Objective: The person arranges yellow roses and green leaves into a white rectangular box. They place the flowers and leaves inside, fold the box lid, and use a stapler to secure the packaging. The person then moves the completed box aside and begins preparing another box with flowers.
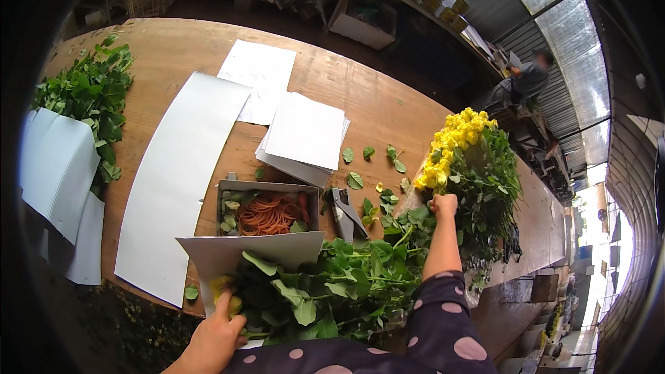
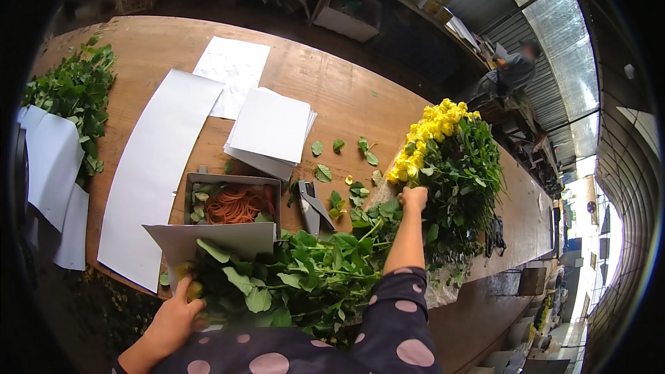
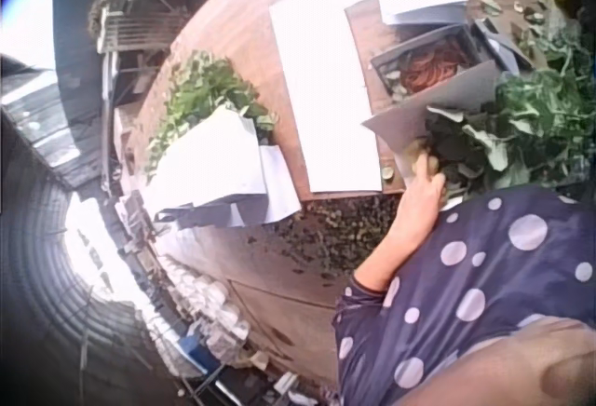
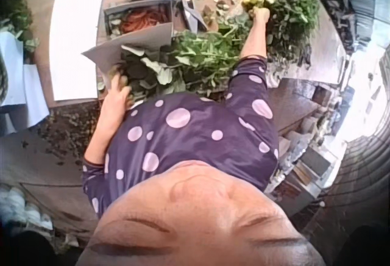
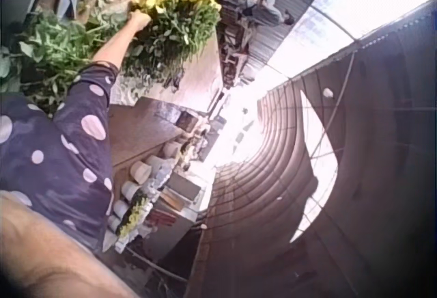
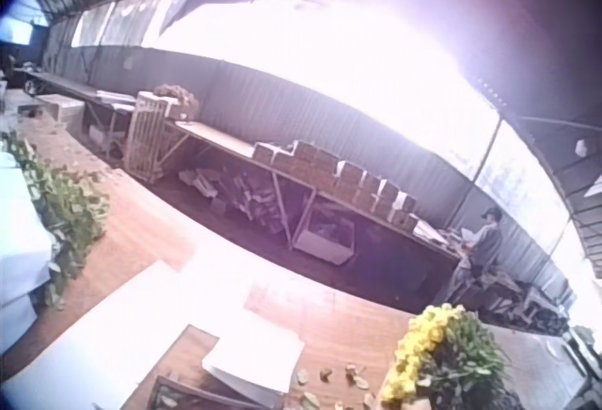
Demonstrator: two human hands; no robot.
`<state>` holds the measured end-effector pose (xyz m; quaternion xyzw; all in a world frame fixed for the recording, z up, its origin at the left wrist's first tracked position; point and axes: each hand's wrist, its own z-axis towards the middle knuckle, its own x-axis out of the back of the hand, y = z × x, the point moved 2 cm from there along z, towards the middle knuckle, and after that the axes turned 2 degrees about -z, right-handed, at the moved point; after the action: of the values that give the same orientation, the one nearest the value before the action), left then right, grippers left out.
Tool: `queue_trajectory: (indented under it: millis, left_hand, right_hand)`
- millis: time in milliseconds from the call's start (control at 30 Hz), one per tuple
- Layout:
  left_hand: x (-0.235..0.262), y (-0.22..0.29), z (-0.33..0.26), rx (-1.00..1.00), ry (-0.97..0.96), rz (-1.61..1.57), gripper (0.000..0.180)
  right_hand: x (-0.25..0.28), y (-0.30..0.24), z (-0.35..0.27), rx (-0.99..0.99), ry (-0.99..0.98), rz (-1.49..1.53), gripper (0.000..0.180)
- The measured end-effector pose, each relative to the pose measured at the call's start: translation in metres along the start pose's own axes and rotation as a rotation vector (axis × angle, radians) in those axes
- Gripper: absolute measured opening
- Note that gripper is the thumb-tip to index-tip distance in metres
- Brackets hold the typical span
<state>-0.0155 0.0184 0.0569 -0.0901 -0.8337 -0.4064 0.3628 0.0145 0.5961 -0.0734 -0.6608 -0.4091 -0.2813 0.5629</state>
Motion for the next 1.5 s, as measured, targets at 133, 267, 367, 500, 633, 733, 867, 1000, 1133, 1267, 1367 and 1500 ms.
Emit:
queue_trajectory:
  millis: [133, 267, 367, 500, 633, 733, 867, 1000, 1133, 1267, 1367, 1500]
  left_hand:
    - [-0.003, -0.001, 0.002, -0.112, 0.011, 0.016, 0.024]
    - [-0.002, -0.005, 0.003, -0.168, 0.026, -0.064, 0.024]
    - [-0.006, -0.008, 0.002, -0.197, 0.045, -0.063, 0.016]
    - [-0.014, -0.018, 0.004, -0.262, 0.117, -0.07, 0.009]
    - [-0.021, -0.022, -0.002, -0.238, 0.186, -0.071, 0.012]
    - [-0.03, -0.023, 0.0, -0.231, 0.175, -0.022, 0.013]
    - [-0.023, -0.02, -0.004, -0.229, 0.179, -0.054, 0.013]
    - [-0.029, -0.02, -0.001, -0.241, 0.273, -0.023, 0.011]
    - [-0.036, -0.018, 0.003, -0.25, 0.4, 0.128, 0.014]
    - [-0.038, -0.006, -0.007, -0.237, 0.358, 0.291, 0.016]
    - [-0.039, -0.006, -0.012, -0.224, 0.345, 0.395, 0.016]
    - [-0.041, -0.008, -0.01, -0.224, 0.391, 0.351, 0.017]
  right_hand:
    - [0.093, -0.046, -0.105, 0.642, -0.147, 0.317, 0.008]
    - [0.149, -0.067, -0.217, 0.906, -0.386, 0.283, 0.013]
    - [0.164, -0.079, -0.257, 1.148, -0.493, 0.177, 0.017]
    - [0.153, -0.103, -0.319, 1.345, -0.44, 0.038, 0.021]
    - [0.08, -0.101, -0.413, 1.73, -0.393, -0.243, 0.025]
    - [0.021, -0.077, -0.445, 1.903, -0.407, -0.285, 0.028]
    - [-0.018, -0.057, -0.442, 1.9, -0.288, -0.403, 0.032]
    - [-0.036, -0.056, -0.44, 1.887, -0.235, -0.573, 0.035]
    - [-0.038, -0.059, -0.438, 1.878, -0.248, -0.658, 0.042]
    - [-0.04, -0.056, -0.434, 1.8, -0.32, -0.73, 0.042]
    - [-0.027, -0.067, -0.441, 1.755, -0.411, -0.527, 0.039]
    - [-0.014, -0.066, -0.452, 1.787, -0.463, -0.33, 0.023]
